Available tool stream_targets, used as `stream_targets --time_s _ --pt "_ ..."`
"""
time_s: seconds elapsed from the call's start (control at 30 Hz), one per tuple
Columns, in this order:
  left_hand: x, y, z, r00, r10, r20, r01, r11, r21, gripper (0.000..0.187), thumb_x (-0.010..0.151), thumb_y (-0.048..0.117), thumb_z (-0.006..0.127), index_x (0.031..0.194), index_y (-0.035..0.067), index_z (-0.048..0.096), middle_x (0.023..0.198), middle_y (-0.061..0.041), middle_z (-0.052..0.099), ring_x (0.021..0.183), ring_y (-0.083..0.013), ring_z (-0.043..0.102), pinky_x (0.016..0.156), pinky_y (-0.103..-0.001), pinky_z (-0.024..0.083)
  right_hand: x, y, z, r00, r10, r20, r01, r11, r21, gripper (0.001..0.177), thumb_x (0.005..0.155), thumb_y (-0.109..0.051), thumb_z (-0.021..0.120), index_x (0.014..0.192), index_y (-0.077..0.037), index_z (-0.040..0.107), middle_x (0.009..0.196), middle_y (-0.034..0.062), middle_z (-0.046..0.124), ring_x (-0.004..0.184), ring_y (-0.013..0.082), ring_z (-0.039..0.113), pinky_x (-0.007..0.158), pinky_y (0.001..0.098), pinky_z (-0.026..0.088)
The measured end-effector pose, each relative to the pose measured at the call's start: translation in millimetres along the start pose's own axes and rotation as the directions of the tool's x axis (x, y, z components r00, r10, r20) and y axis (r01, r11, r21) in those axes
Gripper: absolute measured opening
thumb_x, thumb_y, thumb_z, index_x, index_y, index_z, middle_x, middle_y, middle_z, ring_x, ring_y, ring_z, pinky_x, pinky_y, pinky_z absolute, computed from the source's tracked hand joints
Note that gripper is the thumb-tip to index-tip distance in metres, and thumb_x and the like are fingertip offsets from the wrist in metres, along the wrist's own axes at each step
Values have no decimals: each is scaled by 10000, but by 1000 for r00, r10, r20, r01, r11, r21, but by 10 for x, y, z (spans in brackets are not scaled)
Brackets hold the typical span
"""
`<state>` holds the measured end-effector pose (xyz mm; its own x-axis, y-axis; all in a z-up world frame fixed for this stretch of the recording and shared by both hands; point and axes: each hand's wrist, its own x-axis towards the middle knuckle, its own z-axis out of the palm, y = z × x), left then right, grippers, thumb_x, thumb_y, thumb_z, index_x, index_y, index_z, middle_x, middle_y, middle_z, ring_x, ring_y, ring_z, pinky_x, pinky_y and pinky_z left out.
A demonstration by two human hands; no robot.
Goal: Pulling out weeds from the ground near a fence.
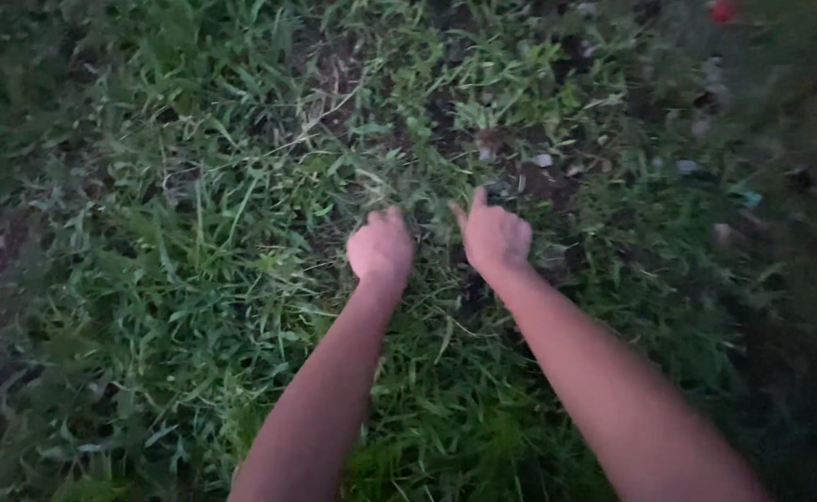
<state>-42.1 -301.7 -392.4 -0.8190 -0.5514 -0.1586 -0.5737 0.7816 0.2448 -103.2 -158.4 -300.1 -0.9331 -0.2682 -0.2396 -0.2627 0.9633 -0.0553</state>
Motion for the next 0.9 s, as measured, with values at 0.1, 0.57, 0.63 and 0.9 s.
stream_targets --time_s 0.1,0.57,0.63,0.9 --pt "-1 -144 84 979 186 -85 -184 982 32 251 1037 202 492 1234 117 622 1123 -167 703 881 -374 749 724 -495 596 408 242 695 990 -30 -139 30 1000 -4 318 1092 -291 437 1235 -99 647 922 207 756 877 408 746 726 551 592" --pt "-252 -597 -411 918 -302 -259 101 807 -582 263 1021 288 522 1114 96 675 930 -238 724 822 -462 697 723 -561 553 -207 6 502 895 -230 -382 368 866 339 449 1099 -443 443 1262 -74 640 663 189 676 583 418 679 482 517 529" --pt "25 -714 -314 883 -424 -202 226 760 -610 292 1073 333 511 1153 98 665 955 -249 715 857 -483 684 740 -576 541 -32 -185 308 978 -120 -171 184 883 432 504 1110 -450 383 1373 -75 593 617 177 661 534 423 662 443 535 509" --pt "369 -602 -921 931 -283 -232 219 938 -268 876 842 697 635 1375 45 392 1252 -228 533 824 -440 722 644 -506 595 655 -535 593 963 -136 -232 203 935 291 562 1063 -486 410 1413 -47 395 1194 193 621 911 384 677 687 536 544"
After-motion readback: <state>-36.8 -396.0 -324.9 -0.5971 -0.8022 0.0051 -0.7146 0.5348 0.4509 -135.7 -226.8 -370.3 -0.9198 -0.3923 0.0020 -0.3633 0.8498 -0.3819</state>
